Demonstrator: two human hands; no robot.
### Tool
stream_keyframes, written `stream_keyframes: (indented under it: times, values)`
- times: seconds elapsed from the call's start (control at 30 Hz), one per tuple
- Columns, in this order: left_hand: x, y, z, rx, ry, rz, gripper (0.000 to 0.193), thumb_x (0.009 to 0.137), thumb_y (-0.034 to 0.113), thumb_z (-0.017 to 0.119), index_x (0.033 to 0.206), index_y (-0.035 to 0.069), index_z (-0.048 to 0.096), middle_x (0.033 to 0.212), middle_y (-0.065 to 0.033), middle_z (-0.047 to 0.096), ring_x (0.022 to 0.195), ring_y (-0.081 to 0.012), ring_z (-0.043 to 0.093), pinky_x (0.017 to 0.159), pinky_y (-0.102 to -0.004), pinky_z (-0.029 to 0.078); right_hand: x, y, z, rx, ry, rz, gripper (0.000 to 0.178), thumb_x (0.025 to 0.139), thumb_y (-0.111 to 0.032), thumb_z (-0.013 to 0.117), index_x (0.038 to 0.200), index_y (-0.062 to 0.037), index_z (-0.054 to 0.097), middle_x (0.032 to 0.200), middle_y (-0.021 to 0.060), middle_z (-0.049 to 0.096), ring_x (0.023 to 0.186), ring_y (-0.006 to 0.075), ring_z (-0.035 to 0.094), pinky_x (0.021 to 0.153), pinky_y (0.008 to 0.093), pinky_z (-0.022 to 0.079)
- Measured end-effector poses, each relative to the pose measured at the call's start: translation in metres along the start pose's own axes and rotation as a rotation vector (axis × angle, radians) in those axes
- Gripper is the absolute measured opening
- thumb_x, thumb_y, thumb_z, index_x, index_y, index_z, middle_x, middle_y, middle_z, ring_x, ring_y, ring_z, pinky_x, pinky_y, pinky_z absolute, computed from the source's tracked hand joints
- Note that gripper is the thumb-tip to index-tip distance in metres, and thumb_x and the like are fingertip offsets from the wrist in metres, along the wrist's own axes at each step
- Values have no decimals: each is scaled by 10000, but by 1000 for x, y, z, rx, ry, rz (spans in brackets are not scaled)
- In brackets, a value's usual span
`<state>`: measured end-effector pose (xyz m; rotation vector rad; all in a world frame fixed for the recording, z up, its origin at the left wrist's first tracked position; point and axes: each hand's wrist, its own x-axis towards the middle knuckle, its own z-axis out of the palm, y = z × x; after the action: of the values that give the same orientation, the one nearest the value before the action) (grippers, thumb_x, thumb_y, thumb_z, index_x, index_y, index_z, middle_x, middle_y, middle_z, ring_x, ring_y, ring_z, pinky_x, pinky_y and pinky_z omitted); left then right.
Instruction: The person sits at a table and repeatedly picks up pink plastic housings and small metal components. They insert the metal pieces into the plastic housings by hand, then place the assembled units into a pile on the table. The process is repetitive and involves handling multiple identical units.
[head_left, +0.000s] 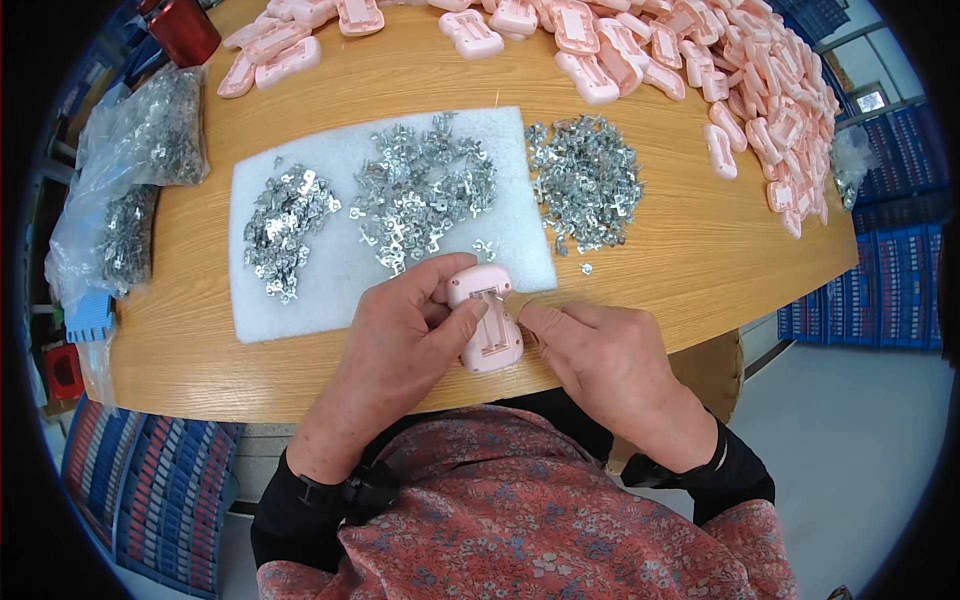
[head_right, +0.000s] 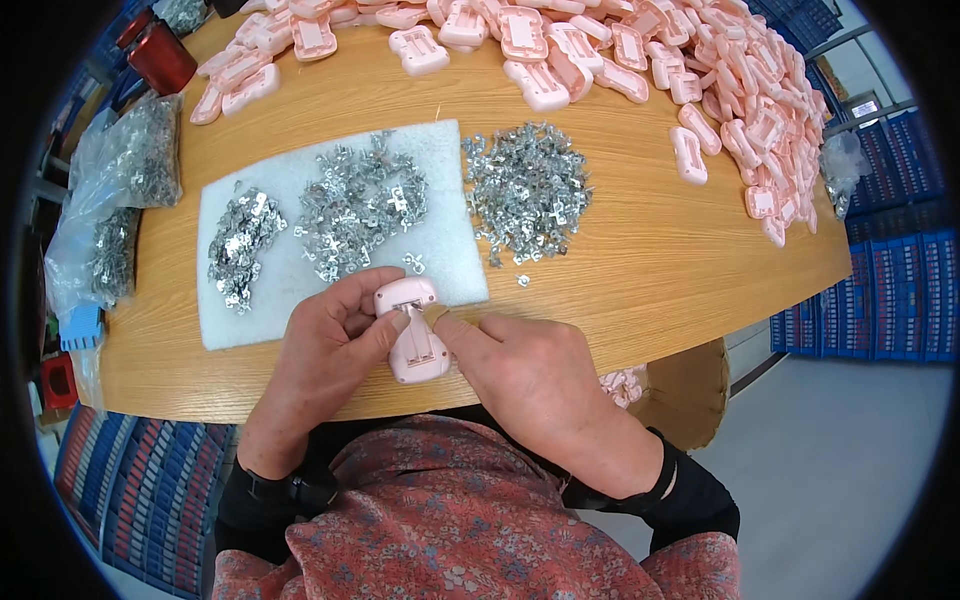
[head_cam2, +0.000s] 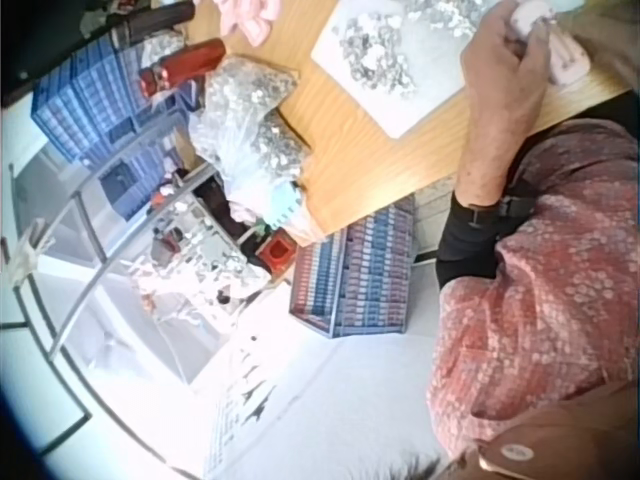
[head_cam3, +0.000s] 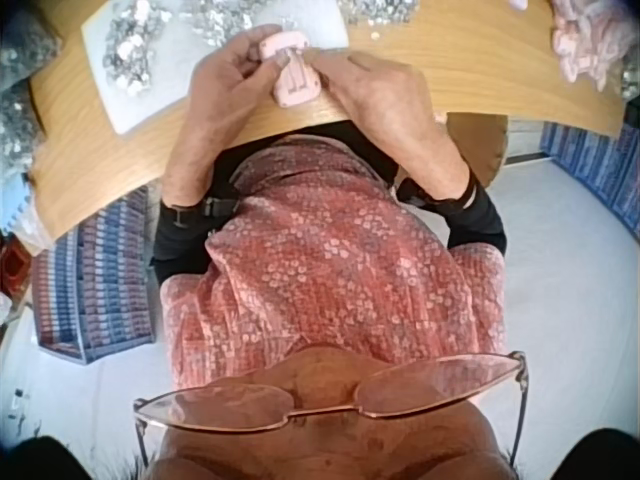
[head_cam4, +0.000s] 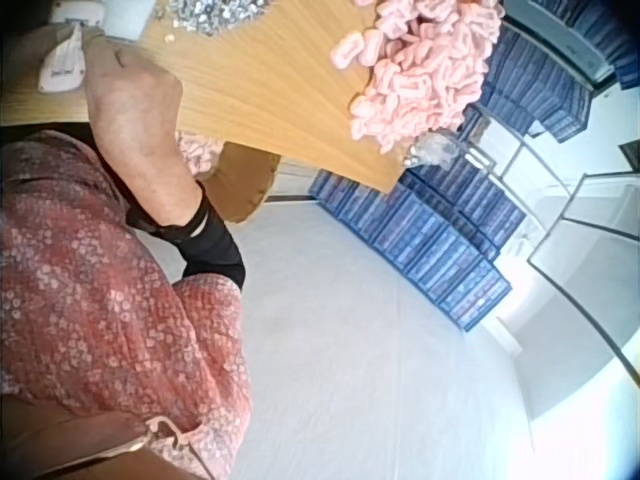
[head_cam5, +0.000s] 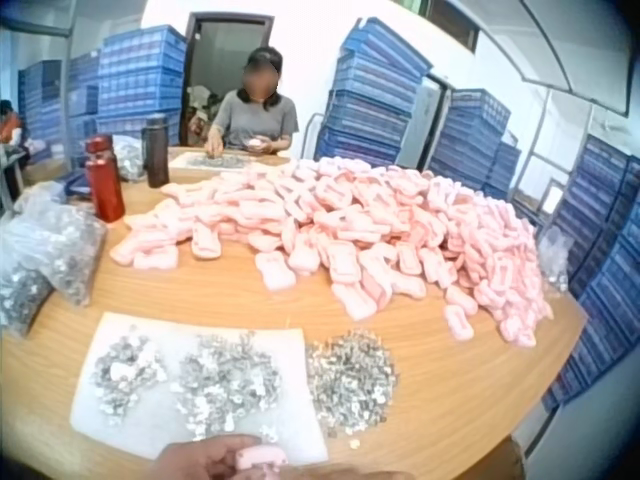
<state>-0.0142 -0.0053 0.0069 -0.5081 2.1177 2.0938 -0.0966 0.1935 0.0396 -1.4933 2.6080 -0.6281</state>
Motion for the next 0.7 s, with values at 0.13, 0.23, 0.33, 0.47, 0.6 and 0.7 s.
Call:
stream_keyframes:
  times: [0.13,0.23,0.33,0.47,0.6,0.7]
  values:
    - [-1,3,-1,2,-3,6,358,970,4,602,1315,-65,540,1063,-83,687,965,-121,672,844,-267,567,1,2,2,-12,9,-4,323,760,-68,680,1079,-119,685,684,53,579,611,255,640,504,382,509]
    - [0,3,-1,6,-4,-1,358,969,2,600,1315,-66,539,1065,-86,688,969,-124,673,850,-270,569,1,0,-1,-16,-20,40,352,743,-40,730,1083,-125,703,734,58,634,649,263,657,549,381,538]
    - [0,2,1,8,4,-6,359,969,4,603,1315,-67,539,1071,-91,689,971,-125,673,853,-269,569,0,1,1,-16,-4,42,351,741,-41,732,1080,-127,702,736,58,634,648,263,657,547,381,537]
    - [0,1,0,-16,-2,-4,363,970,10,609,1317,-67,537,1078,-96,691,969,-127,676,851,-268,569,-1,1,4,5,32,39,344,734,-40,736,1065,-126,702,733,58,629,648,261,656,544,380,534]
    - [0,4,1,-32,-4,-16,366,971,9,609,1320,-69,534,1075,-100,694,959,-129,680,845,-266,570,-1,6,5,6,38,-36,296,763,-65,657,1055,-111,675,680,51,527,608,244,621,499,377,501]
    - [0,5,0,-16,-1,-19,367,972,7,607,1323,-70,533,1072,-101,697,953,-128,681,840,-265,571,0,4,5,2,56,-43,305,757,-64,657,1058,-111,677,673,50,516,608,237,618,497,377,498]
